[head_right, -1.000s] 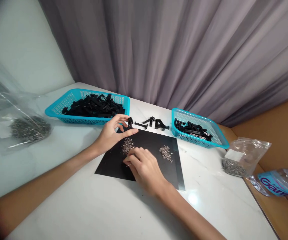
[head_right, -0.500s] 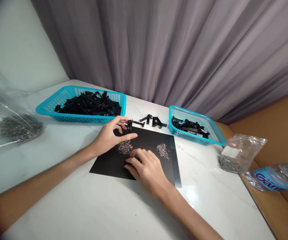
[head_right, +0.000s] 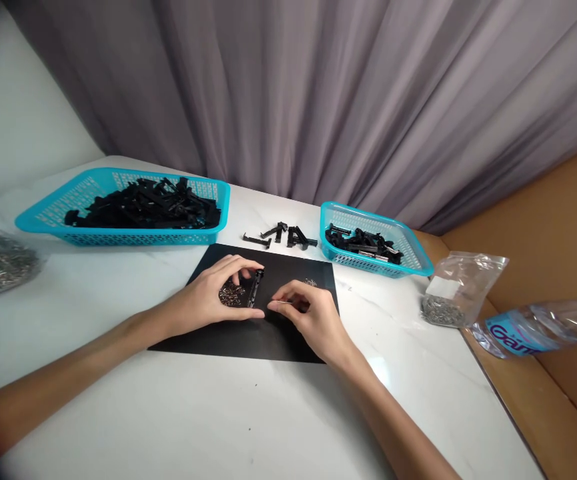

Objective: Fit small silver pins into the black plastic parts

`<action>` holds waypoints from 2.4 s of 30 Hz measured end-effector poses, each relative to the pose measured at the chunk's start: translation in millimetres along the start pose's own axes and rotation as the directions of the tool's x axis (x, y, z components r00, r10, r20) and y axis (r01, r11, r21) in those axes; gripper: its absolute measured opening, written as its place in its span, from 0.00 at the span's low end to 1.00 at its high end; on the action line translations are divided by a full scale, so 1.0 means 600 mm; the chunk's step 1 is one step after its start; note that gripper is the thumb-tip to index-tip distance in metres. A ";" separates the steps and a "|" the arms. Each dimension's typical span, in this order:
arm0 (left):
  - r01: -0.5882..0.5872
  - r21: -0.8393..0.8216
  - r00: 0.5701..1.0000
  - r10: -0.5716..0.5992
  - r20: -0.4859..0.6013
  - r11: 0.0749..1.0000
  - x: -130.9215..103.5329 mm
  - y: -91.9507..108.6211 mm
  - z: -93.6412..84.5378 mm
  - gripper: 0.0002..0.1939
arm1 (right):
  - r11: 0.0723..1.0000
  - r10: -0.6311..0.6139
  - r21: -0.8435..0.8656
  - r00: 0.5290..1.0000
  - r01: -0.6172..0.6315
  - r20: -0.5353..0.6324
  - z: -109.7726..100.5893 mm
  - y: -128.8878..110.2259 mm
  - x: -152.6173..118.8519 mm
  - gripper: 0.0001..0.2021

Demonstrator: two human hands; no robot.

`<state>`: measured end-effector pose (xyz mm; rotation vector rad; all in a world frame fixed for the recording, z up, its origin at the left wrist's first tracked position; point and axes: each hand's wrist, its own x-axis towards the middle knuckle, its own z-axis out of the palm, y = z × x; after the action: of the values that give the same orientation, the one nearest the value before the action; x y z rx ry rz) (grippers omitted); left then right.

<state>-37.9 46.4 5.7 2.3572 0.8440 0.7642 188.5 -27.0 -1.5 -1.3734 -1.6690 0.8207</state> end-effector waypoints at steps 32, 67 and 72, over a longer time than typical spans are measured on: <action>0.007 -0.204 0.999 -0.017 -0.044 0.979 -0.010 0.019 0.024 0.34 | 0.979 -0.116 -0.176 0.992 0.106 -0.043 -0.004 -0.001 0.003 0.08; -0.143 0.107 0.980 0.156 -0.121 0.984 -0.012 0.015 0.022 0.32 | 1.000 -0.004 0.030 1.000 0.004 0.005 -0.007 -0.009 -0.005 0.05; -0.140 0.108 0.979 0.154 -0.131 0.984 -0.011 0.018 0.022 0.31 | 0.999 -0.033 0.019 0.999 0.034 -0.030 -0.006 -0.008 -0.006 0.07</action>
<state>-29.6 30.8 0.9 2.4989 0.7859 0.9784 189.6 -31.2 3.4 -1.3350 -1.6532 0.7920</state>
